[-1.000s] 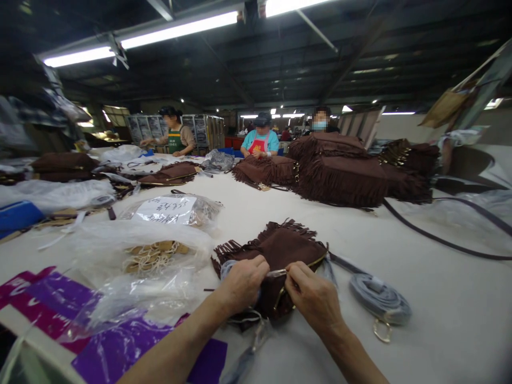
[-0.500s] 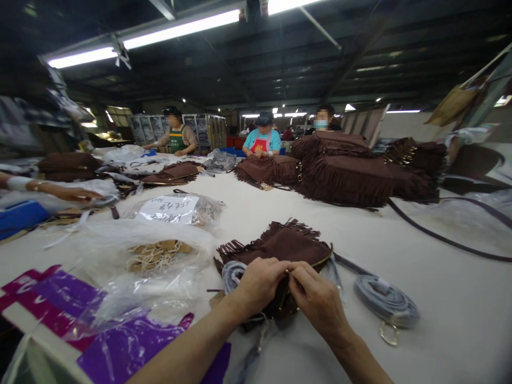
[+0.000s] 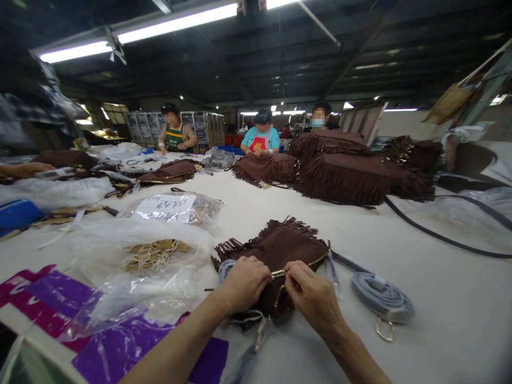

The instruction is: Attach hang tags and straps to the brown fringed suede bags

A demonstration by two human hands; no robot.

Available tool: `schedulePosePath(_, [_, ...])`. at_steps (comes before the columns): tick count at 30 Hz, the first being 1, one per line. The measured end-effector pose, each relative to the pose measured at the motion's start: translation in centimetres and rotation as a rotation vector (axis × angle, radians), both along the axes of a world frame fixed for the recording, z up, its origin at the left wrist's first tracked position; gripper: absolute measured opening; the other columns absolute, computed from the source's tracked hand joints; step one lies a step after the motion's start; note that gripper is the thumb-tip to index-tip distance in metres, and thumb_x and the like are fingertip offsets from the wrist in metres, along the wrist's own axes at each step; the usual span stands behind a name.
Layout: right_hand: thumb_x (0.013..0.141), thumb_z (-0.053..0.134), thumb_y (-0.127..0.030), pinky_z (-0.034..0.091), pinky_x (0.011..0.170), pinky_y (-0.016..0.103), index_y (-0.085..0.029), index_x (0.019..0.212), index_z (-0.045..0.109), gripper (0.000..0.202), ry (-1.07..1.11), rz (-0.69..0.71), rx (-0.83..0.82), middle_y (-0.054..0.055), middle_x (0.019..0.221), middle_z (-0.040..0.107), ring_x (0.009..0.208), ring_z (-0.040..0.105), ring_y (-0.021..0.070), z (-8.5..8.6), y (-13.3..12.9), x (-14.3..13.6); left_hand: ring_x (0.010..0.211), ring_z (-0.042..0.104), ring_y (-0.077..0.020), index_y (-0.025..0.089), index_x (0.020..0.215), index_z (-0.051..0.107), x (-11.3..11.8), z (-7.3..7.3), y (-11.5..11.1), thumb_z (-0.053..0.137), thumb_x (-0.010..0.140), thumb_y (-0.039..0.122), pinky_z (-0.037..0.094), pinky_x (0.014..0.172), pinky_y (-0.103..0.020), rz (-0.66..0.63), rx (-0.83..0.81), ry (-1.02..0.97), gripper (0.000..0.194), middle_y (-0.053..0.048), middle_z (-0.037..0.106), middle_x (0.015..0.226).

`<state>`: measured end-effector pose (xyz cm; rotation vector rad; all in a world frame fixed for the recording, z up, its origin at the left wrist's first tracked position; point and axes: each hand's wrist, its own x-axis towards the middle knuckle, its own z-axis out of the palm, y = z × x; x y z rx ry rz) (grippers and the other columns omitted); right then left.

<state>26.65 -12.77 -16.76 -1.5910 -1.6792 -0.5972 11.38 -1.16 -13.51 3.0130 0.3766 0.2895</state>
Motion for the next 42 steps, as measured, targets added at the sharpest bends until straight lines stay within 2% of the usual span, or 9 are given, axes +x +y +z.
schedulePosePath(9, [0.09, 0.043, -0.011, 0.043, 0.061, 0.019, -0.021, 0.079, 0.048, 0.016, 0.093, 0.031, -0.004, 0.0, 0.08, 0.061, 0.066, 0.06, 0.0106, 0.1, -0.2, 0.4, 0.085, 0.056, -0.0202, 0.016, 0.077, 0.06, -1.0, -0.2, 0.8, 0.048, 0.09, 0.022, 0.041, 0.08, -0.034, 0.02, -0.052, 0.028, 0.019, -0.004, 0.064, 0.083])
schedulePosePath(11, [0.089, 0.042, -0.01, 0.044, 0.062, 0.02, -0.021, 0.078, 0.047, 0.017, 0.119, 0.046, 0.011, 0.0, 0.078, 0.059, 0.066, 0.059, 0.0113, 0.3, 0.0, 0.2, 0.093, 0.056, -0.0213, 0.016, 0.094, 0.062, -0.9, 0.1, 0.5, 0.049, 0.085, 0.015, 0.04, 0.088, -0.037, 0.03, -0.097, -0.036, 0.016, -0.006, 0.064, 0.093])
schedulePosePath(13, [0.089, 0.04, -0.009, 0.045, 0.063, 0.021, -0.021, 0.076, 0.046, 0.019, 0.139, 0.056, 0.038, 0.001, 0.076, 0.058, 0.066, 0.058, 0.0116, 0.5, 0.1, -0.2, 0.103, 0.054, -0.022, 0.016, 0.121, 0.054, -0.5, 0.3, -0.2, 0.051, 0.082, 0.014, 0.038, 0.095, -0.038, 0.032, -0.152, -0.14, 0.039, -0.008, 0.063, 0.109])
schedulePosePath(15, [0.089, 0.04, -0.01, 0.045, 0.062, 0.021, -0.022, 0.074, 0.046, 0.02, 0.133, 0.059, 0.068, 0.001, 0.076, 0.059, 0.065, 0.059, 0.0118, 0.8, 0.1, -0.5, 0.103, 0.055, -0.021, 0.018, 0.129, 0.049, 0.3, 0.4, -0.9, 0.05, 0.088, 0.019, 0.039, 0.094, -0.037, 0.023, -0.203, -0.197, 0.041, -0.007, 0.062, 0.112])
schedulePosePath(17, [0.09, 0.04, -0.01, 0.045, 0.061, 0.021, -0.022, 0.074, 0.046, 0.02, 0.114, 0.059, 0.084, 0.002, 0.077, 0.06, 0.066, 0.06, 0.012, 1.0, 0.1, -0.7, 0.094, 0.057, -0.0196, 0.02, 0.111, 0.06, 1.1, 0.3, -1.3, 0.044, 0.095, 0.027, 0.041, 0.087, -0.034, 0.044, -0.212, -0.171, 0.023, -0.005, 0.065, 0.098])
schedulePosePath(21, [0.092, 0.042, -0.011, 0.044, 0.06, 0.02, -0.021, 0.078, 0.047, 0.018, 0.089, 0.064, 0.05, 0.001, 0.082, 0.061, 0.067, 0.061, 0.011, 0.8, -0.2, -0.3, 0.085, 0.055, -0.0201, 0.017, 0.081, 0.06, 1.6, -0.2, -1.3, 0.041, 0.098, 0.029, 0.04, 0.081, -0.034, 0.087, -0.089, -0.093, 0.028, -0.005, 0.064, 0.085])
schedulePosePath(30, [0.09, 0.045, -0.012, 0.045, 0.063, 0.02, -0.021, 0.078, 0.049, 0.015, 0.151, 0.071, 0.006, 0.0, 0.083, 0.061, 0.07, 0.06, 0.0109, 0.4, -0.1, 0.5, 0.085, 0.056, -0.0224, 0.015, 0.083, 0.059, -0.3, -0.3, 0.1, 0.043, 0.094, 0.023, 0.042, 0.086, -0.039, 0.059, -0.031, 0.025, 0.021, -0.006, 0.064, 0.085])
schedulePosePath(38, [0.087, 0.042, -0.012, 0.043, 0.063, 0.021, -0.021, 0.074, 0.045, 0.016, 0.256, 0.061, 0.037, 0.0, 0.078, 0.058, 0.067, 0.056, 0.0112, 0.8, -0.3, 0.3, 0.092, 0.062, -0.0153, 0.018, 0.103, 0.068, -0.9, 0.7, 0.4, 0.047, 0.086, 0.01, 0.043, 0.088, -0.028, -0.028, -0.499, -0.28, 0.029, -0.003, 0.07, 0.099])
schedulePosePath(42, [0.088, 0.041, -0.011, 0.043, 0.064, 0.022, -0.021, 0.074, 0.043, 0.017, 0.229, 0.056, 0.035, 0.0, 0.077, 0.057, 0.068, 0.056, 0.0123, 0.8, -0.4, 0.4, 0.083, 0.063, -0.0148, 0.016, 0.099, 0.072, -0.8, 0.5, 0.8, 0.048, 0.088, 0.012, 0.045, 0.077, -0.023, -0.074, -0.474, -0.317, 0.027, -0.005, 0.07, 0.09])
